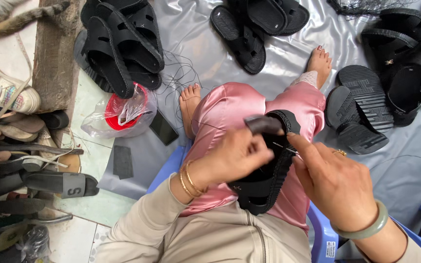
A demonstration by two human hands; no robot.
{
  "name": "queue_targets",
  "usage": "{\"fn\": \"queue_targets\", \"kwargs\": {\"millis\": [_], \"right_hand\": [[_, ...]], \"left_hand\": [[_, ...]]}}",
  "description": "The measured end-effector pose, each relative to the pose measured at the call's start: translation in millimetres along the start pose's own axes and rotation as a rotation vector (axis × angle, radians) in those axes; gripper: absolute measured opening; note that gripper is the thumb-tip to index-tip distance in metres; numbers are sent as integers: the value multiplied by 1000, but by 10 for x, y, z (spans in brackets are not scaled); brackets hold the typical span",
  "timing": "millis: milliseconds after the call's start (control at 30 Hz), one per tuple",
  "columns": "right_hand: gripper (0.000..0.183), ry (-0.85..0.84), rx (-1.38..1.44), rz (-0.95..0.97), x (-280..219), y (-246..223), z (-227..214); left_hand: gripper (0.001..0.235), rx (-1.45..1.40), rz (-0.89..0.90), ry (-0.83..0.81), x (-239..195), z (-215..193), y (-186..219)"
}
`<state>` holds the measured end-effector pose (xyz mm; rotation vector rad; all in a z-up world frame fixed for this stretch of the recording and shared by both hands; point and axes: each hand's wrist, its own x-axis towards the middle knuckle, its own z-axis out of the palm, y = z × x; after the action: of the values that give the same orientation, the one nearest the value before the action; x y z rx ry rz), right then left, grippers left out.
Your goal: The person is sewing a black slipper using a needle and thread. They are seated on a blue plastic chair, holding the slipper in their left hand and stitching the sole with their right hand. The task involves repetitive stitching motions to attach or repair the slipper's sole.
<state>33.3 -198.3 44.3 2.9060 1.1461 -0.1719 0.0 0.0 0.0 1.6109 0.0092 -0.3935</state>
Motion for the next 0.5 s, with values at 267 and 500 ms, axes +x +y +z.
{"fn": "queue_targets", "kwargs": {"millis": [267,500], "right_hand": [[57,-259,-141,-62,30,190,-255],[63,-536,-223,149,-434,597,-360]], "left_hand": [[59,16,46,-129,-75,-121,33],[30,212,336,85,86,111,-36]]}}
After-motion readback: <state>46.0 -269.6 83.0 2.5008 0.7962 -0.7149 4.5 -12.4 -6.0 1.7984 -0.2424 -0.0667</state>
